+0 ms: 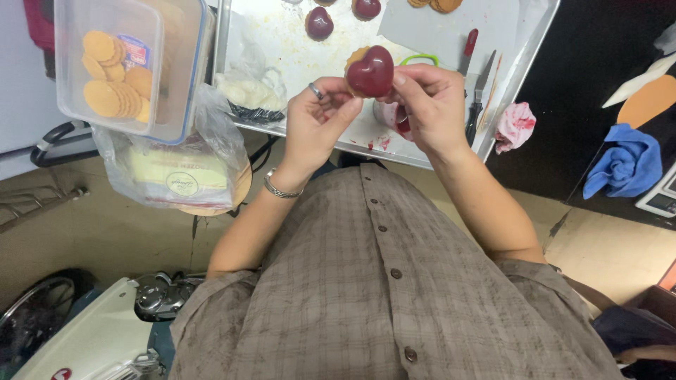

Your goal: The person retrieves a heart-shaped dessert from a freezer, dips it into a cup of red glaze, and uses a spatula to place the glazed dessert onto a round cookie base on a tray with similar finished pieces. They then return to the freezer and handle parchment paper inside it.

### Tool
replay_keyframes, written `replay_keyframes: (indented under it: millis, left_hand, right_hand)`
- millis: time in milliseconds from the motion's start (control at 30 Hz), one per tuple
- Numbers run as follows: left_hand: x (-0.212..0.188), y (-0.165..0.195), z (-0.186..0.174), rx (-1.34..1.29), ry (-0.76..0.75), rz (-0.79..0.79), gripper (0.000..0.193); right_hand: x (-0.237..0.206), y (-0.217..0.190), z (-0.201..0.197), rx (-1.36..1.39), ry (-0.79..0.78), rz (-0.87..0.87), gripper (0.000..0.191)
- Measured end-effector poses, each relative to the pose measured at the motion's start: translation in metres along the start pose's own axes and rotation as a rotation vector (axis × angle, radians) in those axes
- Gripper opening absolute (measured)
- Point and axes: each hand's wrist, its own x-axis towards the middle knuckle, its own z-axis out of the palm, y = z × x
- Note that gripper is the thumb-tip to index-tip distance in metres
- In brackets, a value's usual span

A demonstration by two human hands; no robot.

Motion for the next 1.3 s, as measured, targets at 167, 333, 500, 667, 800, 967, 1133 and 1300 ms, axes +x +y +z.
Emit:
replay_keyframes:
  millis: [167, 333, 500, 667, 800, 967, 1133, 1300]
  left_hand:
    - [0.002, -0.010, 0.008, -0.037, 0.101, 0.029, 0.020]
    - [0.005, -0.013, 0.004, -0.061, 0.141, -0.035, 0.018]
    - [0.016, -0.018, -0.023, -0.056, 0.144, -0.170, 0.017]
    - [0.038, -0.035, -0.055, 0.137, 0.128, -0.352, 0.022]
    - [0.067, -0.068, -0.068, 0.302, 0.153, -0.435, 0.024]
    - [0.097, -0.104, -0.075, 0.394, 0.164, -0.442, 0.022]
    - [0.108, -0.112, -0.078, 0.455, 0.214, -0.440, 0.025]
    - [0.112, -0.107, -0.074, 0.472, 0.274, -0.443, 0.027]
  right_hand:
    - [-0.010, 0.014, 0.007, 0.088, 0.111, -0.031, 0.021]
    - [-0.017, 0.020, 0.013, 0.116, 0.144, 0.007, 0.024]
    - [-0.028, 0.015, -0.005, 0.138, 0.136, -0.029, 0.032]
    - [-0.052, 0.004, -0.045, 0.121, 0.307, -0.135, 0.035]
    - [-0.072, 0.003, -0.072, 0.130, 0.396, -0.226, 0.034]
    - [-0.096, 0.010, -0.095, 0.160, 0.528, -0.312, 0.031]
    - [-0.120, 0.022, -0.115, 0.146, 0.651, -0.355, 0.029]
    - [-0.129, 0.052, -0.129, 0.019, 0.735, -0.288, 0.023]
